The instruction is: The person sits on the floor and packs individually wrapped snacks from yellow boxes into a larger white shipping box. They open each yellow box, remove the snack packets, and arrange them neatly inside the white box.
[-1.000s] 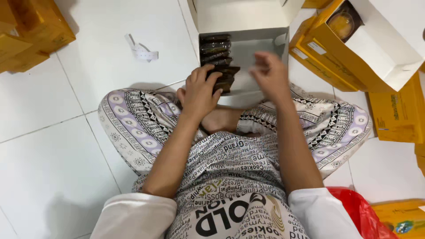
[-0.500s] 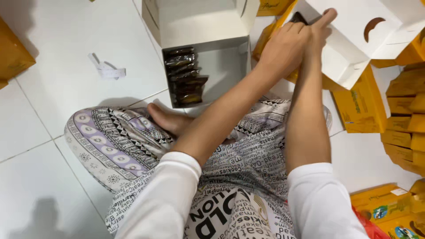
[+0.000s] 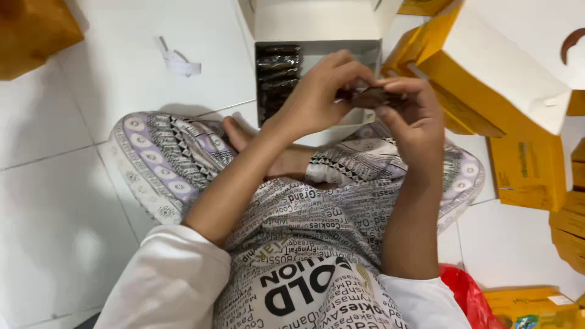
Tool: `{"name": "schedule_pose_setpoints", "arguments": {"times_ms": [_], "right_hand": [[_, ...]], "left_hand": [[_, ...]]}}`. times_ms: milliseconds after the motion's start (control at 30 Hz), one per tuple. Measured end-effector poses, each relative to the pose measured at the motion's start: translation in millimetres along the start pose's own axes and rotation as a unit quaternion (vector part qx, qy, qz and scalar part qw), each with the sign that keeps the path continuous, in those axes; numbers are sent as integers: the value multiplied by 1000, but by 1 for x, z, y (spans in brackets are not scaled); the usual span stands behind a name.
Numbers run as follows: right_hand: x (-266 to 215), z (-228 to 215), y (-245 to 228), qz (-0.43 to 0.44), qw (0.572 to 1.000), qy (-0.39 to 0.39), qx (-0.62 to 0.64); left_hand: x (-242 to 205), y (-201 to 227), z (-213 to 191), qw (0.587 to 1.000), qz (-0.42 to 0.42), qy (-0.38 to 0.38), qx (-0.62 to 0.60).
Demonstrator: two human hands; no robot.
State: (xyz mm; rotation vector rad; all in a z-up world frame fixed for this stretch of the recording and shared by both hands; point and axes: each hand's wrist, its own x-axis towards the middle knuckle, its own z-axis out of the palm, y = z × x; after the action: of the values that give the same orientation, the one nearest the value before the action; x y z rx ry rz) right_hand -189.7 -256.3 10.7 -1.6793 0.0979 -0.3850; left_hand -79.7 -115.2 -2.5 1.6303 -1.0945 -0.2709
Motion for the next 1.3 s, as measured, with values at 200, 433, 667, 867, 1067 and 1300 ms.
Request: {"name": "schedule_pose_setpoints", "arguments": {"times_ms": [200,433,667,867,1067,1300], "right_hand": [[-15,61,49,110,990,-51,-74],[-18,109,76,76,953,-148,-253],[15,114,93,339,900,-143,-235],[11,120,69,347,910,-201,-105],[30,121,106,533,844,13,56],[6,141,110,394,917,-64,15]], "left_hand": [[-102,-42,-33,948,-258,10,188],[-134,-86,-24,901,-398,156,73],[-114,-64,-18,909,-383,162,-37],[-111,-56,-28,895,-372,189,-158],[-116,-92,1,907,-368,188,-85],[-116,-77,-15,888,-376,199,-176]]}}
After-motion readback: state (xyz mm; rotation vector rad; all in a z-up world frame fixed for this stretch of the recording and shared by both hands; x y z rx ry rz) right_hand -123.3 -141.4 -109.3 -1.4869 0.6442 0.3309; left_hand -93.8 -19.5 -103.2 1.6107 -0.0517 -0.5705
